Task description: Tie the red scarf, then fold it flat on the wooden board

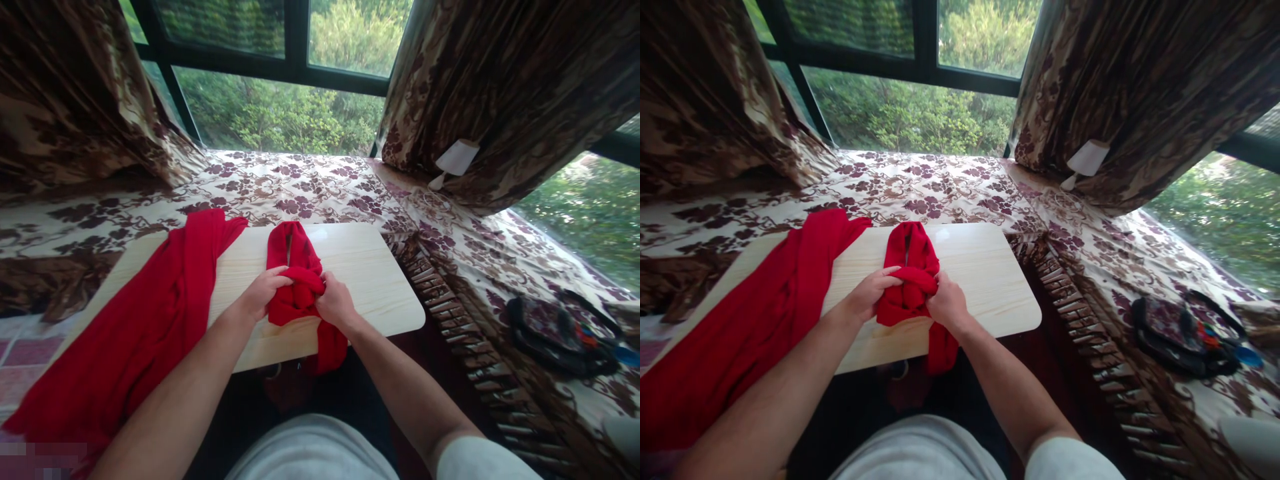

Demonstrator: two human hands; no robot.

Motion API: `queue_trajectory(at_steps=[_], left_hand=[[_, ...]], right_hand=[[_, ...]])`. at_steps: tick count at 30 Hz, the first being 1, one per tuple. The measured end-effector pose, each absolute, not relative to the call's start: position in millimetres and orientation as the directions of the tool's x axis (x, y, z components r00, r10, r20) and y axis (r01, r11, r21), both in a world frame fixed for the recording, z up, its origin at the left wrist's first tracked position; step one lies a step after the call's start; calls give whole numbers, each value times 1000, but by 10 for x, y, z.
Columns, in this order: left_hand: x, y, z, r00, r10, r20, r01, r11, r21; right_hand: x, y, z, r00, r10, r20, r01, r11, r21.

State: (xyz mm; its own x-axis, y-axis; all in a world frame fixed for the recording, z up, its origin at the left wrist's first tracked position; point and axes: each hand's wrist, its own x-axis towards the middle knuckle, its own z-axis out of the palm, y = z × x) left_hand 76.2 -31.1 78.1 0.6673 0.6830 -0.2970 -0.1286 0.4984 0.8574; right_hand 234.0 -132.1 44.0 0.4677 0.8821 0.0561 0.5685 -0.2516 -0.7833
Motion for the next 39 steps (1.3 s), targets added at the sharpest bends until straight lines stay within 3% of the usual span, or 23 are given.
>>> queue_trajectory(at_steps=[5, 8, 12, 17, 27, 30, 33, 36, 39], left_hand=[[780, -280, 680, 717, 537, -445, -49, 674, 737], [813, -270, 620, 658, 548, -517, -55, 719, 693], [834, -270, 576, 639, 558, -529, -65, 725, 686], [848, -281, 560, 702, 565, -434, -64, 657, 751], [912, -329, 613, 702, 587, -404, 42, 532, 846], [908, -330, 582, 714, 591, -375, 82, 461, 883], [906, -329, 553, 731, 581, -357, 98, 428, 898], [896, -301, 543, 723, 613, -320, 110, 355, 928], [855, -234, 564, 742, 625, -244, 189, 154, 970]], right_hand=[[2322, -1315, 390, 478, 870, 115, 656, -267, -707], [2321, -1372, 349, 413, 841, 351, 728, -73, -682], [2354, -1453, 344, 160, 803, 574, 820, 215, -530], [2440, -1437, 326, -9, 819, 574, 854, 305, -421], [2509, -1439, 780, 13, 802, 597, 797, 352, -491], [2484, -1481, 954, -30, 836, 548, 791, 355, -499], [2465, -1570, 1143, -1, 909, 416, 812, 243, -531], [2452, -1697, 1357, 78, 968, 237, 809, 78, -582], [2416, -1827, 1504, -47, 999, -10, 806, 33, -591]])
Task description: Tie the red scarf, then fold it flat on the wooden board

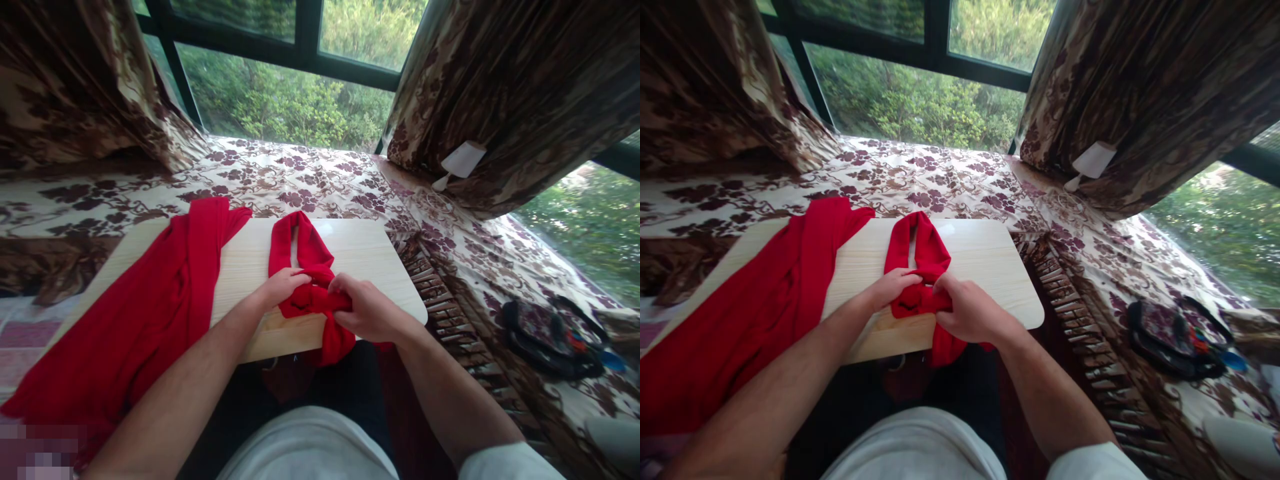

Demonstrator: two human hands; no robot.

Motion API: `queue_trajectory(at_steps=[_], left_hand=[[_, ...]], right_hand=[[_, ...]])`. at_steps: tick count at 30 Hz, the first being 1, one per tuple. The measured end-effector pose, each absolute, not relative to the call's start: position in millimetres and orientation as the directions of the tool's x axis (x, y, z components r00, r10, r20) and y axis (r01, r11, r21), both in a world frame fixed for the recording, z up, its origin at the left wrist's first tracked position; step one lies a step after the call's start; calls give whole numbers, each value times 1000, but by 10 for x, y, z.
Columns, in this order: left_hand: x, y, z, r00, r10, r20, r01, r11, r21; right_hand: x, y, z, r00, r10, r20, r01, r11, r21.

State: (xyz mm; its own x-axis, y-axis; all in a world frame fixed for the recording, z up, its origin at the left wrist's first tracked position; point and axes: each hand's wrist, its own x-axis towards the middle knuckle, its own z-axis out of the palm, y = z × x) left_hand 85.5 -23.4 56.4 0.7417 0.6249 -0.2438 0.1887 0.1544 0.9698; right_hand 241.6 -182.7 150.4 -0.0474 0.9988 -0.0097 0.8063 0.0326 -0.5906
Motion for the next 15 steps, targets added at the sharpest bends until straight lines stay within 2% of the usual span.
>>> queue_trajectory(at_steps=[4, 8, 10, 11, 13, 15], left_hand=[[787, -162, 624, 826, 531, -191, 300, -127, 946], [769, -187, 678, 855, 516, -58, 227, -270, 936], [764, -209, 696, 801, 597, 38, 173, -291, 941], [758, -211, 699, 737, 669, 96, 165, -315, 935], [735, -184, 680, 562, 795, 230, 225, -414, 882], [704, -116, 612, 488, 809, 327, 368, -531, 763]], right_hand=[[2281, -1953, 1470, -334, 889, -314, 817, 107, -567], [2161, -1983, 1339, -504, 773, -385, 759, 184, -625], [2169, -1949, 1299, -514, 802, -306, 701, 186, -689], [2197, -1914, 1281, -446, 866, -229, 691, 170, -702], [2295, -1808, 1229, -151, 989, -9, 721, 104, -685], [2434, -1657, 1136, 126, 971, 203, 766, 34, -642]])
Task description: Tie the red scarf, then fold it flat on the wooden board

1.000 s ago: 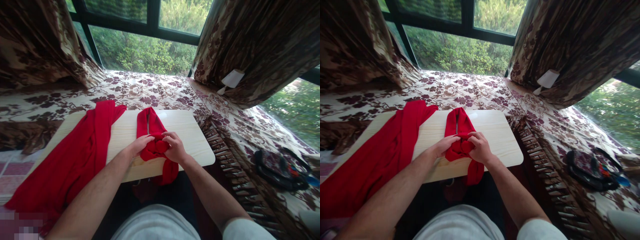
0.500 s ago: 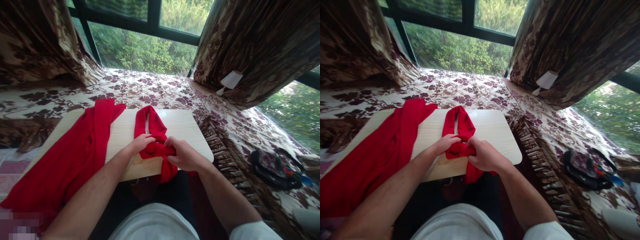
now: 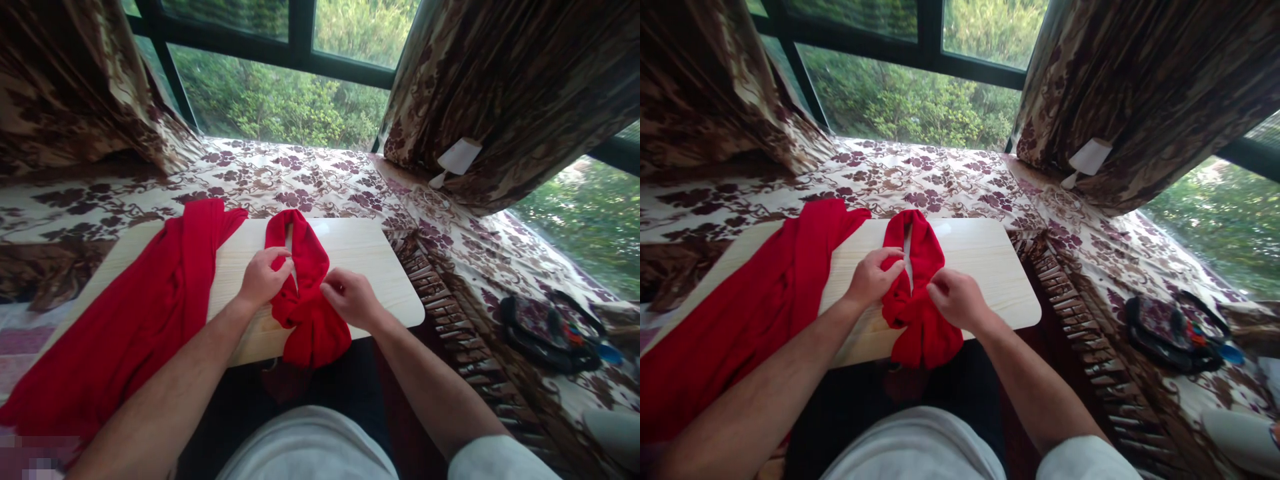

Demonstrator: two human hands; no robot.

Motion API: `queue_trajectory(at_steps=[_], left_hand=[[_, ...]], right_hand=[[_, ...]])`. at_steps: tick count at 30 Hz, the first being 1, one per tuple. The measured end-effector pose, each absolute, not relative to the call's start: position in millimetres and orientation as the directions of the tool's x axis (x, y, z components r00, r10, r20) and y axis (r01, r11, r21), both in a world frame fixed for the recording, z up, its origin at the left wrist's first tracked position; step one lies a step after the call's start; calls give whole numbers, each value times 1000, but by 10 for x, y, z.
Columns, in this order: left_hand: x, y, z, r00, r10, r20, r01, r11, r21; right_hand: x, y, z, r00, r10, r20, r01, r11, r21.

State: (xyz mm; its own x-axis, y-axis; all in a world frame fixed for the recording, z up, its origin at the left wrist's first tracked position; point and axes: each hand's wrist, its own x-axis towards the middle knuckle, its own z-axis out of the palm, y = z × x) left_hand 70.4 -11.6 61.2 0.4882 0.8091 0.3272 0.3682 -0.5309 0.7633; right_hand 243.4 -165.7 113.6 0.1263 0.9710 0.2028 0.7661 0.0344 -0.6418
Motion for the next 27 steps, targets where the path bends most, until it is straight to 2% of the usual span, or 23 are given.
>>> queue_trajectory(at_steps=[2, 5, 8, 11, 14, 17, 19, 22, 24, 27], left_hand=[[677, -23, 497, 579, 768, 273, 509, -602, 615], [673, 126, 308, 694, 716, 82, 624, -654, 428], [723, 272, 200, 708, 703, 61, 648, -682, 338], [786, 409, 178, 707, 703, 77, 649, -688, 326], [805, 498, 174, 695, 708, 125, 635, -687, 354], [778, 510, 170, 687, 689, 228, 590, -714, 377], [758, 485, 176, 683, 684, 257, 583, -722, 372], [749, 435, 189, 629, 743, 229, 653, -665, 362], [752, 418, 184, 570, 791, 224, 703, -610, 366], [761, 436, 158, 499, 831, 247, 726, -556, 405]], right_hand=[[2578, -1481, 994, 136, 958, 252, 793, 47, -607], [2714, -1226, 728, 39, 996, 79, 841, 10, -542], [2705, -1039, 523, 86, 996, 11, 913, -74, -401], [2629, -931, 492, 78, 997, 5, 947, -73, -311], [2588, -843, 611, 74, 997, -26, 951, -78, -299], [2589, -686, 737, 138, 988, 70, 947, -111, -301], [2584, -529, 766, 72, 992, 108, 961, -40, -272], [2555, -283, 740, -43, 999, 13, 977, 44, -209], [2550, -159, 716, -9, 999, -37, 988, 3, -154], [2623, -68, 730, 134, 990, -38, 988, -137, -74]])
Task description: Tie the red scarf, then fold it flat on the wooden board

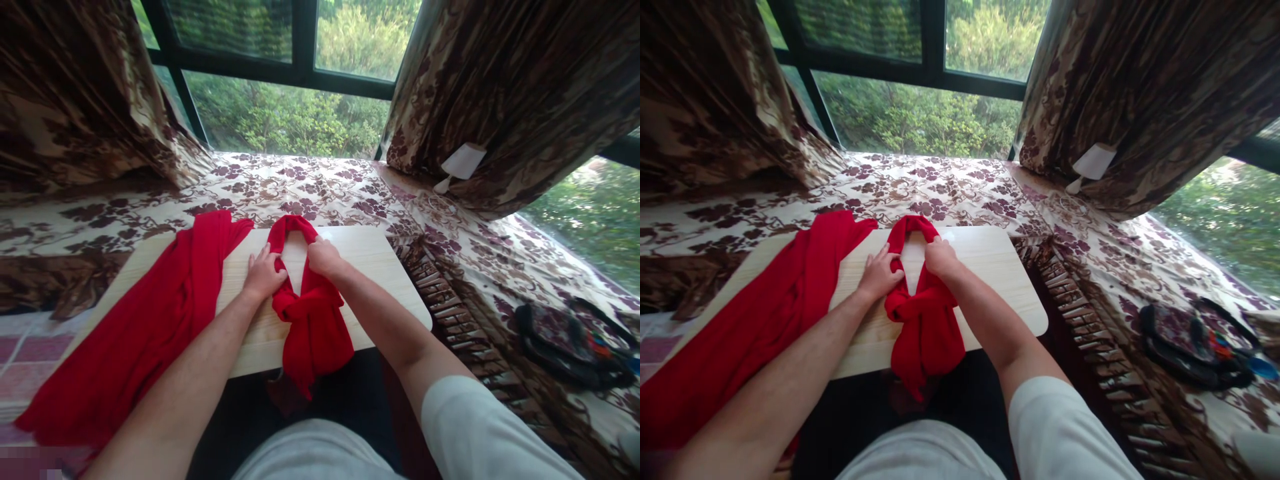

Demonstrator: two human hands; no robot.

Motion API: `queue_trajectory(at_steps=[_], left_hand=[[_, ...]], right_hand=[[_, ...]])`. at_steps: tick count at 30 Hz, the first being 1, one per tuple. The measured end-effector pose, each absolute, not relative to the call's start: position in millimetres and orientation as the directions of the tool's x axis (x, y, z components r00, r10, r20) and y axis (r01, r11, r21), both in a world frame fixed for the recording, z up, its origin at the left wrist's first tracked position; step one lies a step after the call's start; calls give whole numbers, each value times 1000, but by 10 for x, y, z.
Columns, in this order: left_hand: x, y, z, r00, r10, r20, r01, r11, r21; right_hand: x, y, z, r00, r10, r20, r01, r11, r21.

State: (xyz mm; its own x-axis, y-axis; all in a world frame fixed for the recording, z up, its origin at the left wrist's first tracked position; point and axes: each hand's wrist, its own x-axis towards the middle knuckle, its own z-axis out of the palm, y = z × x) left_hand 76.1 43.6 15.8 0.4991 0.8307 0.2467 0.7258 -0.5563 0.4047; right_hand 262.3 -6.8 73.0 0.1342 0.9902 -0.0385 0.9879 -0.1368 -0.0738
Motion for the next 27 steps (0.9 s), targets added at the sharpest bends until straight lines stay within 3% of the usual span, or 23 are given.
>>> queue_trajectory(at_steps=[6, 12, 17, 22, 27], left_hand=[[815, 535, 190, 357, 885, 299, 718, -465, 518], [872, 687, 260, 480, 844, 237, 713, -533, 454], [784, 881, 257, 480, 850, 217, 659, -513, 550], [761, 849, 303, 476, 846, 239, 592, -510, 624], [670, 208, 563, 485, 772, 411, 432, -620, 655]], right_hand=[[2931, -28, 876, 252, 968, -14, 968, -252, 2], [3106, -28, 769, 188, 977, -98, 976, -197, -94], [3327, -89, 657, 201, 979, -36, 975, -204, -85], [3449, -167, 652, 165, 986, -21, 961, -165, -220], [3309, -594, 747, 314, 914, 258, 890, -189, -415]])
